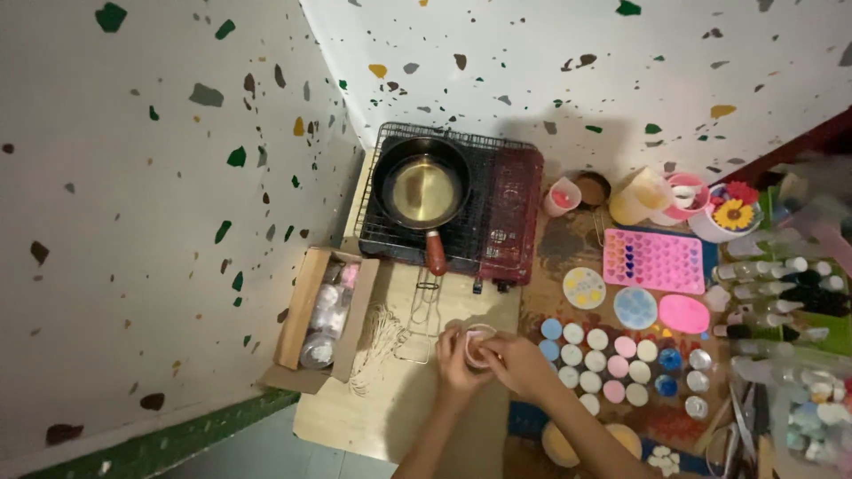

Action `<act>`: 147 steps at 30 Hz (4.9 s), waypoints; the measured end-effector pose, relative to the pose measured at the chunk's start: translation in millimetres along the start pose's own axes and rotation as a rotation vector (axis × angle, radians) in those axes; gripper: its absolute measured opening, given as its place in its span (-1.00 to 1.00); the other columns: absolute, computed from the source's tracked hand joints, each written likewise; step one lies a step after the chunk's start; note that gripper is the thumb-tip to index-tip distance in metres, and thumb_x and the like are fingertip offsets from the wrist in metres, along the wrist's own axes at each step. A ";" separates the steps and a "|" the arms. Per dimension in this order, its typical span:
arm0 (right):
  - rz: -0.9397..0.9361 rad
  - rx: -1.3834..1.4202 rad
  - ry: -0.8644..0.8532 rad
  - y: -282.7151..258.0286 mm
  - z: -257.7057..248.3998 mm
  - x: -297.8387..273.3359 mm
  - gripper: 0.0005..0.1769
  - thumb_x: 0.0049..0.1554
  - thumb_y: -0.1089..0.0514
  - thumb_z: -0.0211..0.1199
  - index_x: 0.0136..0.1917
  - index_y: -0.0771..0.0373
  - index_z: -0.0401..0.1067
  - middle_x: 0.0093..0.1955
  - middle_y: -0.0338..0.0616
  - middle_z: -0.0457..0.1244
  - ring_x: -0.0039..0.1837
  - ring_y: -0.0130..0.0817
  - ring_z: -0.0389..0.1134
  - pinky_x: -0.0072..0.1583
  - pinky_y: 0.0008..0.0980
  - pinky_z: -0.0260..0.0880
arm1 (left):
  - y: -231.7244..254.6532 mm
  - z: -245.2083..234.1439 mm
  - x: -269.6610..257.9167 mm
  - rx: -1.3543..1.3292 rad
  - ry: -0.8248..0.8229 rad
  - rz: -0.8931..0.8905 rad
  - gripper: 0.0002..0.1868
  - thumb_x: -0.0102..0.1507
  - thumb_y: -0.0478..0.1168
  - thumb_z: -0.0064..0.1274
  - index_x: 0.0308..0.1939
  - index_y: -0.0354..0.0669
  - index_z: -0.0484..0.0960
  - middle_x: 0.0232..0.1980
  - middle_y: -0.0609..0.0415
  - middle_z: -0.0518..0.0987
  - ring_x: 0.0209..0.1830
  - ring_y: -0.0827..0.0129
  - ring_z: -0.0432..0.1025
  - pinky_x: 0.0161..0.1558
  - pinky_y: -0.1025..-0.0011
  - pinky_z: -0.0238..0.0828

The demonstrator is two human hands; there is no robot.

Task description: Making and organizing small decorative candles at a workbench.

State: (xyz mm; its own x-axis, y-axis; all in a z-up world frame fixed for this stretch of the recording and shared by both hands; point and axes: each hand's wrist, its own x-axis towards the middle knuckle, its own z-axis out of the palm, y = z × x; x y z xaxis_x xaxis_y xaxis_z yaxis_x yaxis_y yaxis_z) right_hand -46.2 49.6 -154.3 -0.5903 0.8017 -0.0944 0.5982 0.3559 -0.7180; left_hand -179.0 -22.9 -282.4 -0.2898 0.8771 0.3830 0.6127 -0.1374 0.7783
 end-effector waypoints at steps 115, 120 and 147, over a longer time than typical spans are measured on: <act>0.026 -0.374 0.272 -54.3 25.4 -18.2 -0.83 0.03 0.14 0.25 -0.31 0.26 0.41 -0.34 -0.05 0.30 -0.43 -0.05 0.22 -0.29 -0.18 0.27 | -40.9 13.6 -4.2 0.101 -0.489 -0.200 -0.36 0.12 -0.36 0.11 0.31 -0.08 0.47 0.42 -0.04 0.31 0.35 -0.06 0.19 0.26 0.09 0.25; 0.008 -0.375 0.171 -38.8 27.1 -15.2 -0.83 0.05 0.14 0.23 -0.29 0.28 0.51 -0.19 -0.10 0.35 -0.31 -0.08 0.31 -0.20 -0.18 0.31 | -28.0 6.9 1.6 0.121 -0.507 -0.252 -0.40 0.17 -0.18 0.19 0.32 -0.03 0.46 0.39 -0.02 0.30 0.38 -0.01 0.19 0.28 0.08 0.25; 0.122 -0.405 0.164 -39.6 29.4 -16.0 -0.81 -0.01 0.08 0.31 -0.21 0.24 0.50 -0.20 -0.11 0.38 -0.27 -0.06 0.35 -0.17 -0.15 0.35 | -25.2 2.9 0.6 0.123 -0.450 -0.185 -0.29 0.05 -0.14 0.31 0.28 -0.03 0.48 0.37 -0.03 0.35 0.32 -0.02 0.25 0.26 0.04 0.23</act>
State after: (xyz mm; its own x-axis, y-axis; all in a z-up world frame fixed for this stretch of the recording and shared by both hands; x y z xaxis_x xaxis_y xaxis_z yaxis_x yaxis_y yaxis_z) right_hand -76.4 8.6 -144.6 -0.4284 0.9031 -0.0279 0.8411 0.3874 -0.3775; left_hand -192.5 -17.6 -303.2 -0.0728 0.9969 -0.0296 0.6706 0.0709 0.7384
